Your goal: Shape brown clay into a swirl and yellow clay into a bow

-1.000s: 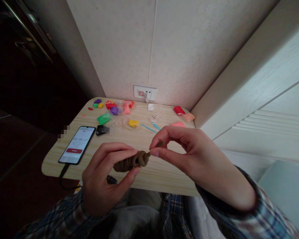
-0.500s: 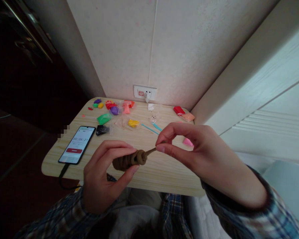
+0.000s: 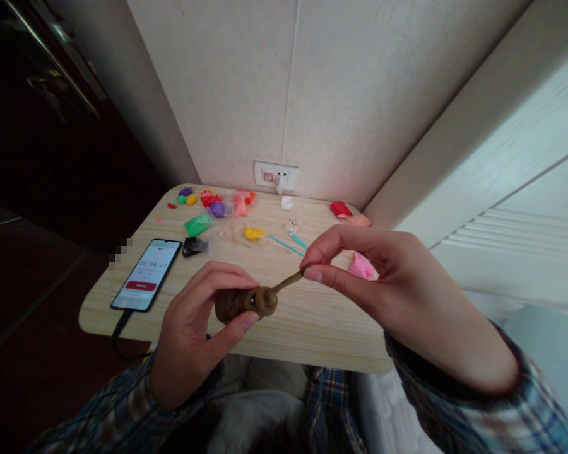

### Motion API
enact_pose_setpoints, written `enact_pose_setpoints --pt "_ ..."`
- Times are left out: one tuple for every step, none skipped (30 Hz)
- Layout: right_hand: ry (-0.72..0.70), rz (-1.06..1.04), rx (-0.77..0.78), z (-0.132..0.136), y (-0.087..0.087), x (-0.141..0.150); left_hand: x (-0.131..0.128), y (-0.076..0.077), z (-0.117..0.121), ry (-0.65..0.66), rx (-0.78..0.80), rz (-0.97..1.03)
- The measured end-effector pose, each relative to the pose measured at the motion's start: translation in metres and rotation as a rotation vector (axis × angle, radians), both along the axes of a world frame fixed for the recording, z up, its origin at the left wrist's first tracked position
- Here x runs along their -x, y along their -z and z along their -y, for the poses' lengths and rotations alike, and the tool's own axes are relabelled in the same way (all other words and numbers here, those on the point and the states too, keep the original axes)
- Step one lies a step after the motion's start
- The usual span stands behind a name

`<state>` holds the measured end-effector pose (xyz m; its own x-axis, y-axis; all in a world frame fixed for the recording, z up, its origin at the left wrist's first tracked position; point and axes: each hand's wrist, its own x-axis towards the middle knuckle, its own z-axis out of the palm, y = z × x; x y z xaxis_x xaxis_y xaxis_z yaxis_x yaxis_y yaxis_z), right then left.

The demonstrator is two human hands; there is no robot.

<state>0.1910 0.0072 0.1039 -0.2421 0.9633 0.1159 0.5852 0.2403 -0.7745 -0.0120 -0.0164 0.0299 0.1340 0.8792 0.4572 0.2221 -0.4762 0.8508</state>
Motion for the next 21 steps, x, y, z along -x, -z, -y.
enact_pose_setpoints --pt "0.002 0.006 -0.007 0.0003 -0.0001 -0.0006 0.0003 0.0000 -0.0004 0.022 0.033 0.027" --pt "-0.002 0.007 -0.013 0.0005 -0.0003 -0.0010 0.0007 0.0001 -0.0008 0.047 0.070 0.057" --pt "-0.018 0.002 -0.020 0.0006 -0.0004 -0.0012 0.0012 0.0003 -0.0013 0.077 0.113 0.089" --pt "-0.042 -0.011 -0.032 0.0005 -0.0006 -0.0013 0.0017 0.0004 -0.0017 0.112 0.164 0.125" --pt "-0.068 -0.023 -0.045 0.0006 -0.0010 -0.0012 0.0022 0.0006 -0.0021 0.153 0.228 0.166" --pt "-0.096 -0.029 -0.060 0.0008 -0.0014 -0.0010 0.0027 0.0006 -0.0024 0.202 0.306 0.214" --pt "-0.122 -0.027 -0.076 0.0012 -0.0018 -0.0008 0.0032 0.0005 -0.0026 0.258 0.391 0.268" --pt "-0.135 -0.017 -0.096 0.0019 -0.0022 -0.0006 0.0035 0.0003 -0.0028 0.315 0.476 0.326" --pt "-0.135 -0.004 -0.118 0.0027 -0.0026 -0.0006 0.0037 0.0000 -0.0028 0.368 0.552 0.384" --pt "-0.126 0.007 -0.140 0.0037 -0.0028 -0.0007 0.0038 -0.0004 -0.0029 0.412 0.616 0.436" --pt "-0.114 0.017 -0.155 0.0046 -0.0029 -0.0010 0.0038 -0.0009 -0.0029 0.444 0.663 0.480" --pt "-0.104 0.021 -0.167 0.0054 -0.0027 -0.0016 0.0037 -0.0013 -0.0029 0.468 0.700 0.513" --pt "-0.099 0.023 -0.178 0.0059 -0.0024 -0.0023 0.0036 -0.0017 -0.0029 0.487 0.731 0.540" --pt "-0.105 0.029 -0.187 0.0062 -0.0020 -0.0031 0.0034 -0.0020 -0.0028 0.505 0.762 0.564" --pt "-0.121 0.039 -0.202 0.0062 -0.0015 -0.0040 0.0034 -0.0021 -0.0028 0.523 0.794 0.586" --pt "-0.142 0.050 -0.222 0.0060 -0.0010 -0.0049 0.0034 -0.0022 -0.0028 0.538 0.830 0.607" --pt "-0.165 0.062 -0.246 0.0058 -0.0006 -0.0058 0.0035 -0.0020 -0.0029 0.550 0.865 0.625" --pt "-0.187 0.073 -0.271 0.0056 -0.0002 -0.0067 0.0037 -0.0018 -0.0029 0.557 0.897 0.639" --pt "-0.207 0.086 -0.291 0.0055 0.0000 -0.0075 0.0040 -0.0014 -0.0029 0.563 0.925 0.651" --pt "-0.226 0.107 -0.308 0.0056 0.0001 -0.0084 0.0043 -0.0009 -0.0030 0.571 0.947 0.659" --pt "-0.243 0.134 -0.319 0.0059 0.0000 -0.0092 0.0045 -0.0004 -0.0031 0.581 0.965 0.664"
